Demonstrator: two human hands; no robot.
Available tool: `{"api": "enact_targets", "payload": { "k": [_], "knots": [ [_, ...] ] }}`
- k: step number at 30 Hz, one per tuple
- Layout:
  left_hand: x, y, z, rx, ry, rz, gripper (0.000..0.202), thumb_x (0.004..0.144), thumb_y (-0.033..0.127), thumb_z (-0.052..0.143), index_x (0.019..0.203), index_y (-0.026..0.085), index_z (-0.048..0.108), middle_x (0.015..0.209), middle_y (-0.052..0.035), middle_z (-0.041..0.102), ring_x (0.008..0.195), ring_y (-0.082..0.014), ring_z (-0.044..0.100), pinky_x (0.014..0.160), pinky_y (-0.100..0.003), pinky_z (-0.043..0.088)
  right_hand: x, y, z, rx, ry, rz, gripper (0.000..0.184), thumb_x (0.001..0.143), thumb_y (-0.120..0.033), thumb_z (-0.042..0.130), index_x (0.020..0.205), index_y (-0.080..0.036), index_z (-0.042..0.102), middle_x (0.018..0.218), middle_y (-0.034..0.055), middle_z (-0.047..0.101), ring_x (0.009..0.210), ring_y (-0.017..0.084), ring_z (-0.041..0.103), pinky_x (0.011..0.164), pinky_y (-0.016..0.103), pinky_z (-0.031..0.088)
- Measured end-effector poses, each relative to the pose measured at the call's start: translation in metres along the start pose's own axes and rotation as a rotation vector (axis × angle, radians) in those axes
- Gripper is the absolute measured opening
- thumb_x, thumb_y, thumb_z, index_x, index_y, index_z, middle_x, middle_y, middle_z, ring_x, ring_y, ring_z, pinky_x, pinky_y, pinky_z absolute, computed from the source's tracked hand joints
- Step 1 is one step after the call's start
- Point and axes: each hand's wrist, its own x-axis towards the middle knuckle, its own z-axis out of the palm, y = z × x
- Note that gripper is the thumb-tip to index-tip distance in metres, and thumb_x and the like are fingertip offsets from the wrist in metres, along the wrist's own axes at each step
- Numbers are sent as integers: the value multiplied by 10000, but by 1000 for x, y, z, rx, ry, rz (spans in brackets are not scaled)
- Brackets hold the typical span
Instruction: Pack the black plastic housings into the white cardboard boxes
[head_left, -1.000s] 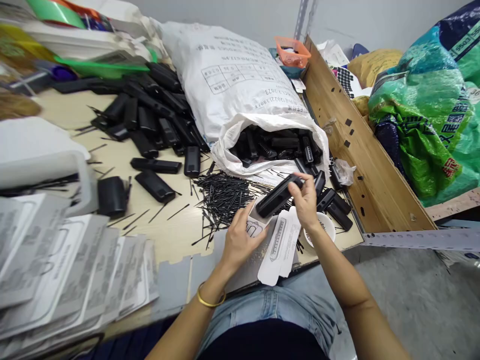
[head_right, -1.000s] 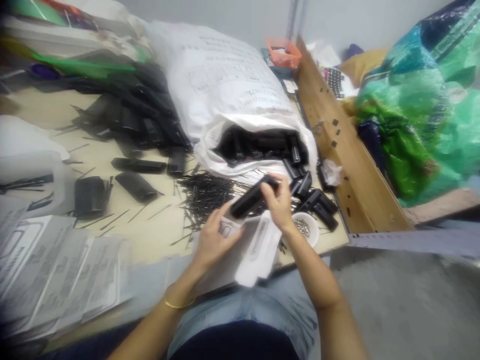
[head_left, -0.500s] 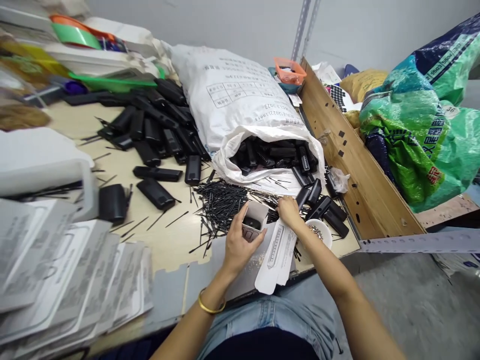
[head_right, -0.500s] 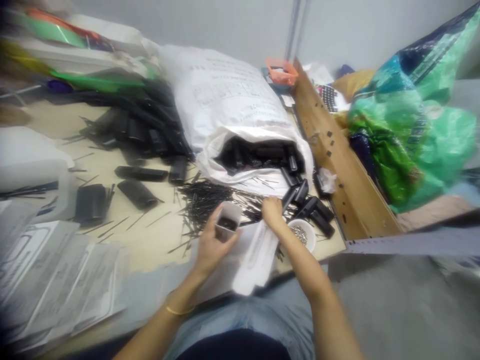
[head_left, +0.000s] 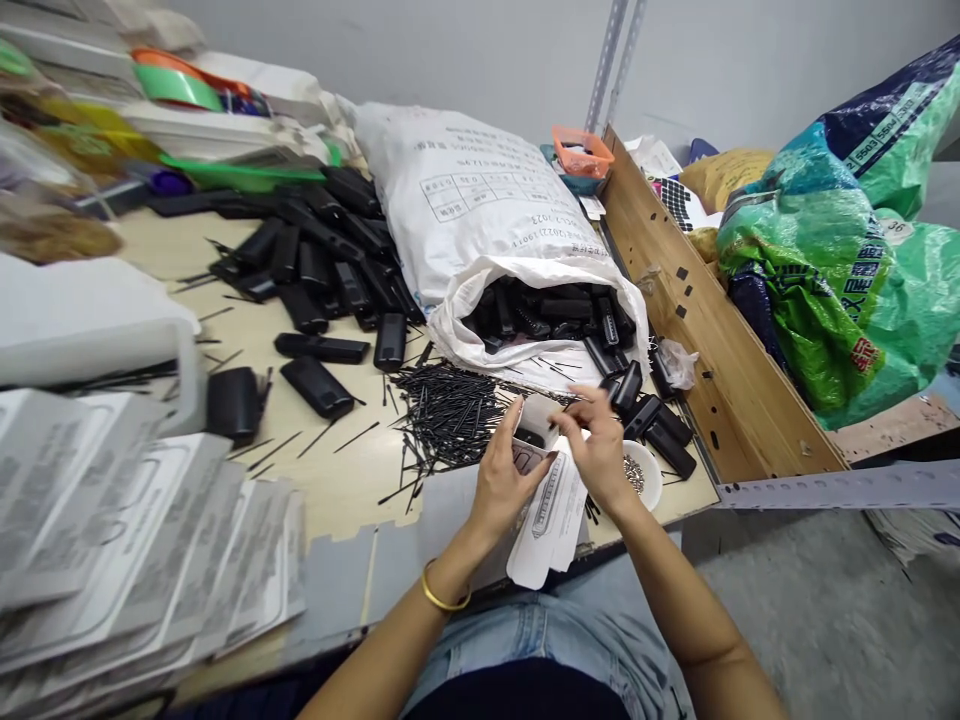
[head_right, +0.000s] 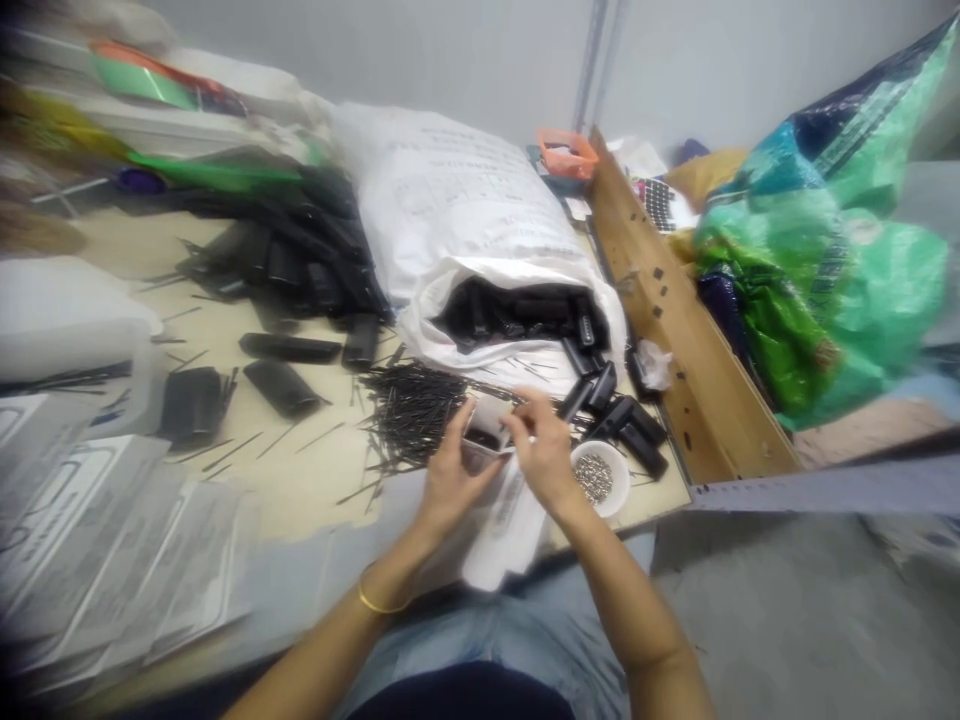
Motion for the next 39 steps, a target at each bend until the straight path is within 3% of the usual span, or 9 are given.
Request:
{"api": "enact_targets", "payload": {
  "k": [3,6,9,16,20,26,31,35,39],
  "knots": [
    [-3,-2,1,-47,38,0,696,763,315,661,1358,246,306,1353,-113,484,1217,-234,507,989,-398,431,-12,4,1,-237,-103,-113,116,863,-248,557,877,-247,672,887,39,650,883,193,575,883,400,442],
    [-8,-7,3,-72,55,13,457,753,295,658,1154,225,451,1154,-82,590,1075,-214,585,908,-374,471,-14,17,5,-161,-4,-5,263,821,-262,604,1084,-244,609,1069,60,584,993,194,549,869,358,465],
    [-13,-12,7,-94,-19,38,290,722,242,658,953,211,486,1040,-66,617,1006,-216,608,852,-362,488,-14,29,22,12,59,113,355,797,-276,612,1135,-212,525,965,36,585,857,161,574,739,294,496],
    [-14,-8,12,-409,-109,-78,814,787,202,602,1419,227,90,1405,-202,418,1235,-228,499,955,-392,456,-31,27,45,-174,127,-256,94,853,-264,542,822,-204,606,896,60,616,905,193,562,802,353,472],
    [-15,-2,8,-415,-125,-150,843,773,222,636,1426,262,104,1395,-170,445,1217,-235,514,982,-426,439,-38,28,43,-160,179,-201,130,905,-216,468,920,-207,597,891,54,635,867,170,596,765,341,500],
    [-24,-11,13,-345,-74,-29,601,832,264,555,1329,218,221,1383,-182,425,1240,-233,474,1018,-446,406,-47,52,41,-262,120,-534,241,903,-176,451,1086,-234,597,1062,79,656,1071,223,561,887,446,474],
    [-30,-23,15,-36,-103,-69,602,778,308,623,1279,196,311,1235,-146,480,1110,-256,540,908,-450,479,-29,54,29,-292,29,-433,174,887,-189,503,1011,-216,621,1023,81,666,992,216,580,879,436,450],
    [-15,4,-34,284,-58,-57,575,783,343,611,1301,190,415,1110,-109,503,973,-235,566,817,-396,520,-24,46,22,-179,-113,-288,283,893,-288,496,1156,-211,569,1169,96,607,1099,227,542,941,438,425],
    [13,51,-136,729,209,-174,670,810,431,576,1390,168,368,1088,-129,533,905,-254,562,764,-419,517,-26,55,10,-47,-35,-33,311,893,-370,475,1133,-204,584,1129,93,619,1057,224,566,917,413,449]
  ]
}}
